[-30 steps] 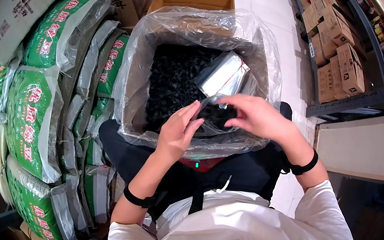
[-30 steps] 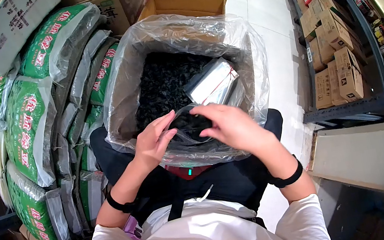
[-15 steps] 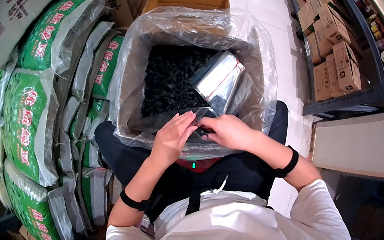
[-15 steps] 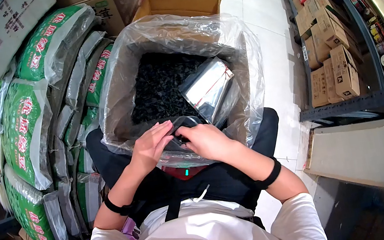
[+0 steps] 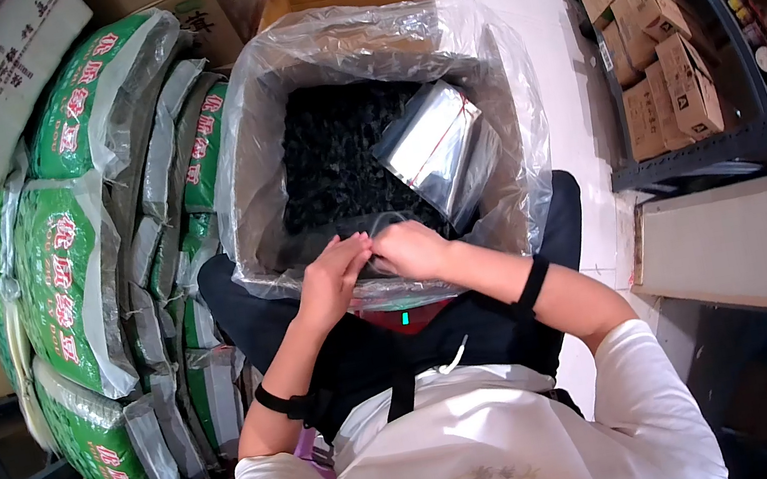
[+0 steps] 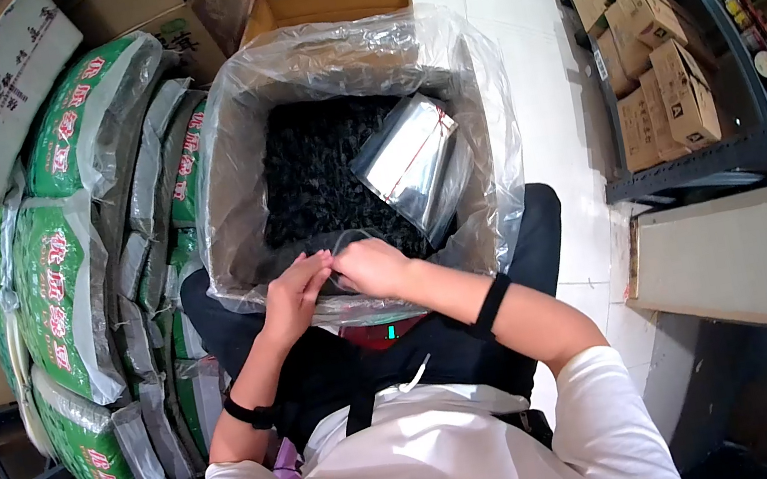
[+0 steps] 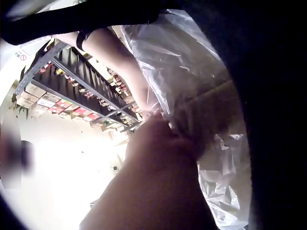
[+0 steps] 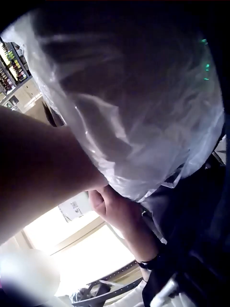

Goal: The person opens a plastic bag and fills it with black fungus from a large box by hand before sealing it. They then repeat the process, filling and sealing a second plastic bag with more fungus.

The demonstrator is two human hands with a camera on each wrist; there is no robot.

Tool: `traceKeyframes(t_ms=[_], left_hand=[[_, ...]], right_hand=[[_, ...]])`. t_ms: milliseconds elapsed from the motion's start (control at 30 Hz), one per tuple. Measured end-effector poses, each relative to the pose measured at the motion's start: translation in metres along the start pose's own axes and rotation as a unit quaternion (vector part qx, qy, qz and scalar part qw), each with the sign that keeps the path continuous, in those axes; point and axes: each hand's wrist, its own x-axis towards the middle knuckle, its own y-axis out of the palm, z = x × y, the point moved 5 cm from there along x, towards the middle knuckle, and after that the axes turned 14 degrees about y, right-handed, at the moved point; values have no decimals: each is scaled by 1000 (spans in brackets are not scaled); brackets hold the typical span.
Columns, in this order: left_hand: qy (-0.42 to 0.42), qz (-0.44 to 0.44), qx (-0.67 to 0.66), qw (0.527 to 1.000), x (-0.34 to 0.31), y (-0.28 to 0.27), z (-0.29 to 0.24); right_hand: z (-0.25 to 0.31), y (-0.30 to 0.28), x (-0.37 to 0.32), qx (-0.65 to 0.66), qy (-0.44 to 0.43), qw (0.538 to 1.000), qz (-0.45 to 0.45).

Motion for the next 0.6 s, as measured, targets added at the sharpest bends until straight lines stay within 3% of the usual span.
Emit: traceKeyframes(t_ms=[133,233,300,367,500,600], left_hand=[[-58,-58,-36,996,3,-6,6],[-60,-54,-30,996,3,-5,6],[-60,-53,-24,997,4,-4,6],[-100,-41,-9,994,4,-4,9],[-85,-51,-4,995,6,-3,9],[-82,-49,-10,995,9,-7,8]], right_hand=[[5,-4,19,-21,-11,1000,8],[9,-9,21,-8,14,1000,7],[7,-6,24,1,75,997,17],[4,2,28,18,87,996,-3],[2,-1,28,110,80,989,-65],[-2,-1,28,71,87,993,-38]])
